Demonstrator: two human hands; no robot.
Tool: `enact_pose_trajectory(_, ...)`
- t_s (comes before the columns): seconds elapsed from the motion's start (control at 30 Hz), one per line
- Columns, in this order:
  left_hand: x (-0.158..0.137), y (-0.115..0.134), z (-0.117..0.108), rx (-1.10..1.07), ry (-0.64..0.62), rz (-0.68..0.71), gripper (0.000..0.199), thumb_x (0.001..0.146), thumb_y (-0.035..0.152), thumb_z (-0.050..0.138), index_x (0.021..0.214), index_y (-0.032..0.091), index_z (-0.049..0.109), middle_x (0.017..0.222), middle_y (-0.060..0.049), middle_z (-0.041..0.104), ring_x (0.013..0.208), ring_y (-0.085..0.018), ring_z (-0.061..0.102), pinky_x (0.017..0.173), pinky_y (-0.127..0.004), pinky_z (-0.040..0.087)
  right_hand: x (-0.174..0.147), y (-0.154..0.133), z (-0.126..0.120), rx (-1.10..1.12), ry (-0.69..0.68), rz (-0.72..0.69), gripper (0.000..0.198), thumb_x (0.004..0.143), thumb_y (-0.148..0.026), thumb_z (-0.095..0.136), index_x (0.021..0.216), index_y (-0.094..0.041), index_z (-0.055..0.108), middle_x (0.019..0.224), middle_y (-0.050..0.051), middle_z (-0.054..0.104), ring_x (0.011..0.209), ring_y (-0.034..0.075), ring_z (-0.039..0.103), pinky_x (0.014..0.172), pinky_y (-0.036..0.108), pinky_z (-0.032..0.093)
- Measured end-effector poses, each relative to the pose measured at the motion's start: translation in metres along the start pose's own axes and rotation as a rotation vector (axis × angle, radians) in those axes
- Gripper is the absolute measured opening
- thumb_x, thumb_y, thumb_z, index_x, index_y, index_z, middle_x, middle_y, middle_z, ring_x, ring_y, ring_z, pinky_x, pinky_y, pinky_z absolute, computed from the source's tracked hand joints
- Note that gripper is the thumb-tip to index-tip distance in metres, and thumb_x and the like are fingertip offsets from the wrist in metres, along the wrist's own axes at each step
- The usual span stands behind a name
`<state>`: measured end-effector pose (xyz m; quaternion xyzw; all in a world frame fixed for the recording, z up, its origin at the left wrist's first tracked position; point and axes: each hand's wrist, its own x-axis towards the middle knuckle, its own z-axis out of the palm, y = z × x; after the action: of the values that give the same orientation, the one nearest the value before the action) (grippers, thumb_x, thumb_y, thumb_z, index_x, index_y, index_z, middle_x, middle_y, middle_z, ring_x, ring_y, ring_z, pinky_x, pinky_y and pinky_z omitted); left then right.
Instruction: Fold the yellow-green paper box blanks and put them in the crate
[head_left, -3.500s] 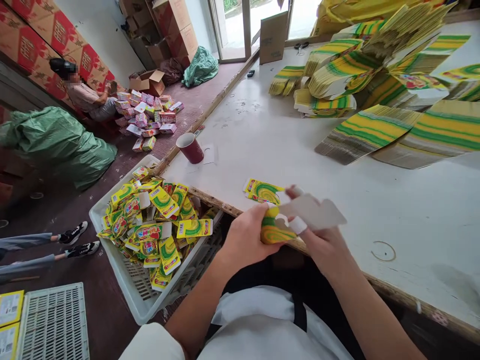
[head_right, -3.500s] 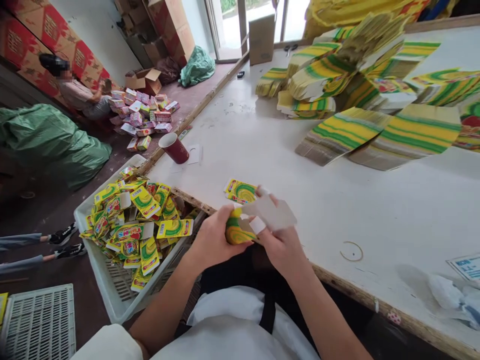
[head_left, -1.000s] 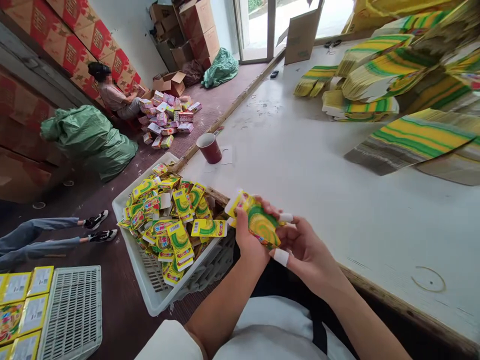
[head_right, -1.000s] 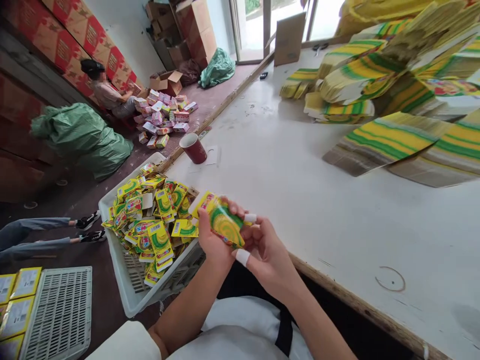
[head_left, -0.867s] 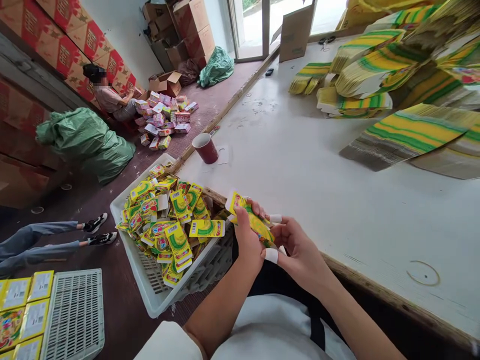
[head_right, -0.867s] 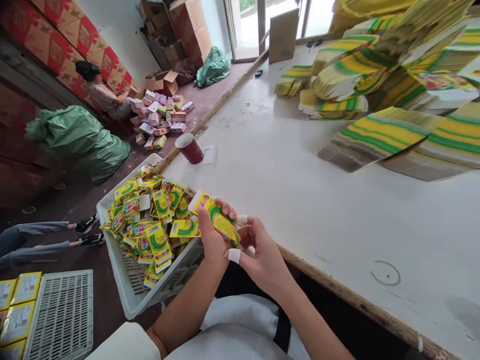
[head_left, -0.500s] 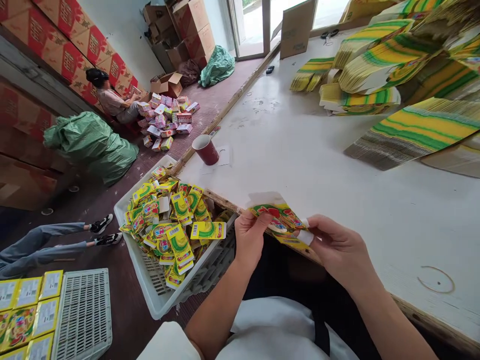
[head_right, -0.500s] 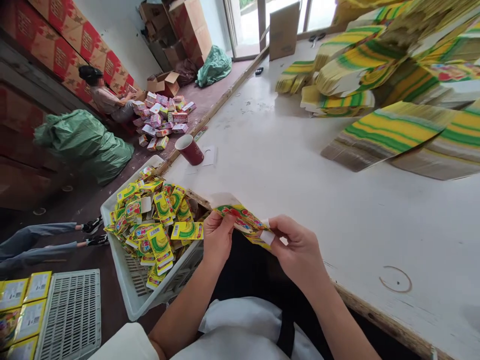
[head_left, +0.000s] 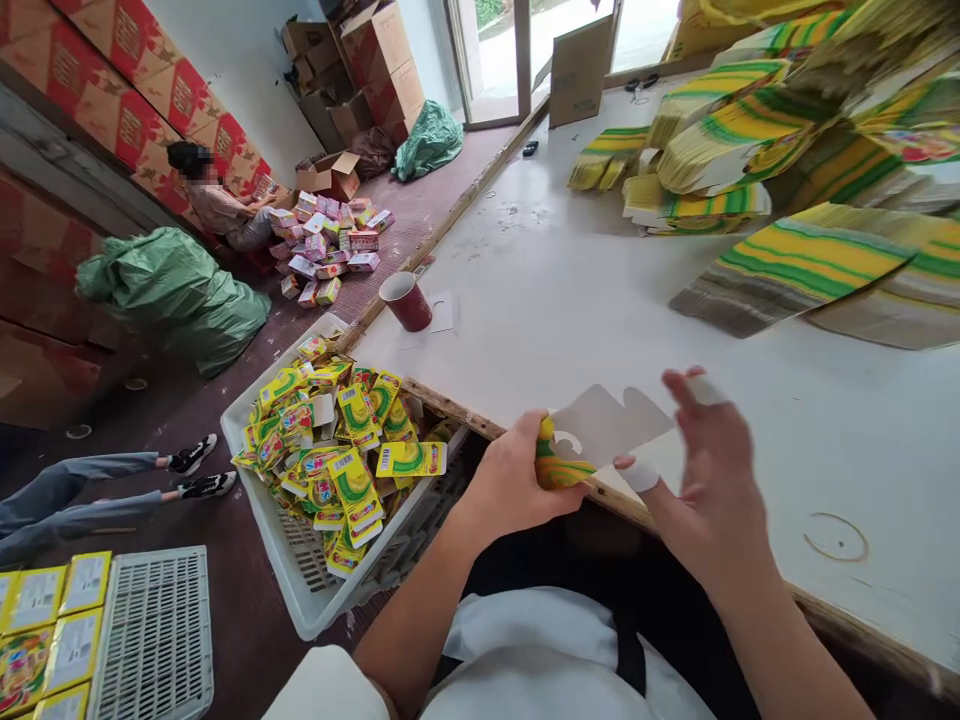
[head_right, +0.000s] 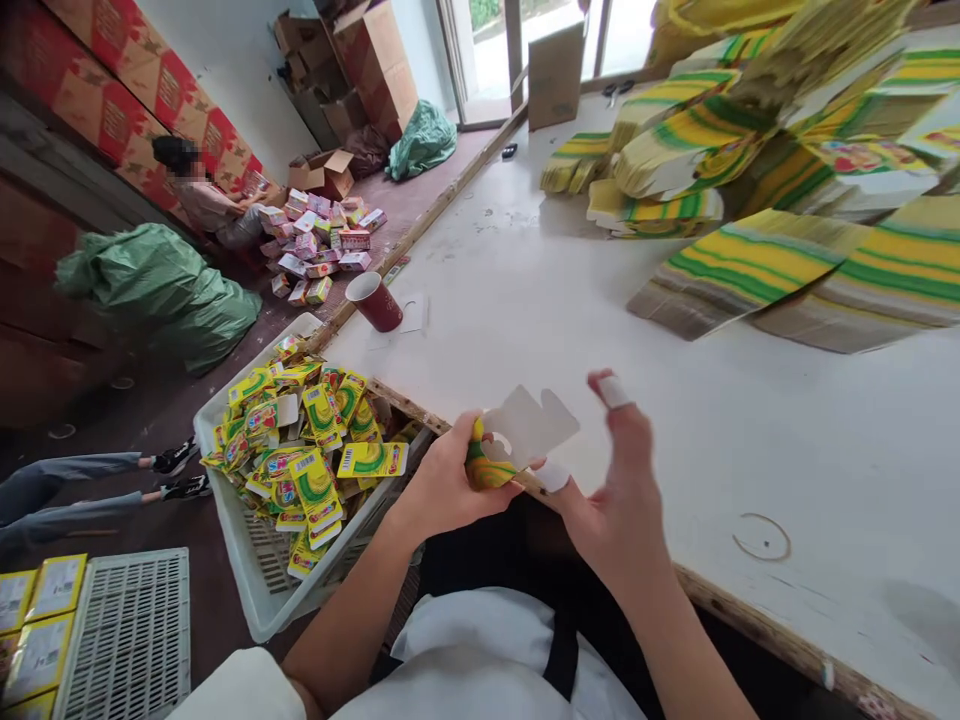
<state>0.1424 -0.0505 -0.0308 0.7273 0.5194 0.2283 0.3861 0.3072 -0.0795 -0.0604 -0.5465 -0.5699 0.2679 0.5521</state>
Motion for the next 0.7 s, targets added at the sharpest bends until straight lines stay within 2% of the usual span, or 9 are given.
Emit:
enact_pose_trajectory(0.03, -0.001, -0.001, 0.005, 0.014, 0.002, 0.028, 0.06, 0.066, 0.03, 0.076, 0.117, 0.023, 0.044, 0.097, -0.003, 0.064, 0.087, -0.023, 0.063, 0.076, -0.032, 0.051, -0.001, 0.001, 0.002, 0.145, -0.052, 0.129, 0.065, 0.088, -0.05, 0.06, 0.144, -0.03, 0.034, 0.151, 0.011, 0.038, 0.137, 0.033, 0.039, 0.108, 0.055, 0.038)
enact_pose_trajectory(0.13, -0.005, -0.004, 0.015, 0.046, -0.029, 0.172, 0.074, 0.067, 0.026, 0.073, 0.129, 0.024, 0.032, 0.109, -0.007, 0.062, 0.097, -0.027, 0.063, 0.083, -0.038, 0.051, -0.002, 0.003, 0.009, 0.54, -0.309, 0.457, 0.056, 0.089, -0.057, 0.054, 0.137, -0.029, 0.046, 0.138, 0.01, 0.055, 0.121, 0.03, 0.058, 0.094, 0.047, 0.053)
enact_pose_trajectory(0.2, -0.007, -0.006, 0.019, 0.049, -0.028, 0.264, 0.075, 0.069, 0.022, 0.071, 0.131, 0.026, 0.029, 0.117, -0.008, 0.06, 0.104, -0.027, 0.061, 0.087, -0.039, 0.05, -0.001, 0.003, 0.012, 0.67, -0.403, 0.55, 0.058, 0.085, -0.061, 0.059, 0.132, -0.028, 0.053, 0.133, 0.01, 0.06, 0.117, 0.03, 0.061, 0.091, 0.044, 0.056)
enact_pose_trajectory(0.27, -0.008, -0.006, 0.021, 0.037, -0.001, 0.29, 0.067, 0.07, 0.021, 0.069, 0.126, 0.027, 0.032, 0.119, -0.008, 0.057, 0.107, -0.027, 0.06, 0.088, -0.038, 0.049, 0.0, 0.003, 0.013, 0.667, -0.411, 0.55, 0.06, 0.081, -0.063, 0.062, 0.129, -0.028, 0.056, 0.136, 0.01, 0.058, 0.119, 0.03, 0.059, 0.092, 0.041, 0.056)
enact_pose_trajectory(0.37, -0.007, -0.006, 0.019, 0.021, -0.001, 0.219, 0.052, 0.07, 0.022, 0.067, 0.112, 0.026, 0.036, 0.106, -0.004, 0.058, 0.093, -0.023, 0.063, 0.079, -0.035, 0.05, -0.003, 0.006, 0.011, 0.512, -0.342, 0.427, 0.066, 0.086, -0.065, 0.056, 0.141, -0.028, 0.046, 0.143, 0.011, 0.052, 0.122, 0.028, 0.058, 0.094, 0.041, 0.055)
enact_pose_trajectory(0.43, -0.004, -0.006, 0.016, 0.002, -0.049, 0.154, 0.052, 0.069, 0.023, 0.066, 0.11, 0.025, 0.033, 0.094, -0.001, 0.057, 0.079, -0.021, 0.062, 0.07, -0.033, 0.049, -0.006, 0.006, 0.01, 0.352, -0.32, 0.243, 0.063, 0.092, -0.057, 0.053, 0.147, -0.029, 0.038, 0.146, 0.012, 0.049, 0.124, 0.027, 0.056, 0.098, 0.042, 0.052)
enact_pose_trajectory(0.47, -0.002, -0.006, 0.016, -0.017, -0.057, 0.132, 0.055, 0.069, 0.024, 0.066, 0.111, 0.025, 0.031, 0.092, -0.001, 0.057, 0.076, -0.02, 0.061, 0.067, -0.032, 0.048, -0.008, 0.006, 0.01, 0.262, -0.323, 0.131, 0.057, 0.094, -0.049, 0.052, 0.146, -0.03, 0.039, 0.147, 0.011, 0.047, 0.126, 0.026, 0.054, 0.101, 0.042, 0.051)
enact_pose_trajectory(0.57, 0.003, -0.007, 0.016, -0.08, -0.01, 0.124, 0.064, 0.066, 0.023, 0.069, 0.114, 0.025, 0.025, 0.105, -0.006, 0.055, 0.088, -0.022, 0.061, 0.071, -0.033, 0.049, -0.009, 0.006, 0.008, 0.036, -0.342, -0.136, 0.04, 0.098, -0.023, 0.046, 0.135, -0.032, 0.054, 0.147, 0.007, 0.047, 0.131, 0.023, 0.05, 0.102, 0.041, 0.049)
enact_pose_trajectory(0.7, 0.006, -0.011, 0.012, -0.068, 0.044, 0.125, 0.067, 0.06, 0.016, 0.071, 0.112, 0.024, 0.03, 0.112, -0.009, 0.054, 0.1, -0.024, 0.06, 0.081, -0.035, 0.051, -0.001, 0.009, 0.004, -0.049, -0.395, -0.233, 0.04, 0.095, -0.013, 0.042, 0.123, -0.031, 0.063, 0.145, 0.008, 0.05, 0.123, 0.023, 0.058, 0.093, 0.037, 0.056)
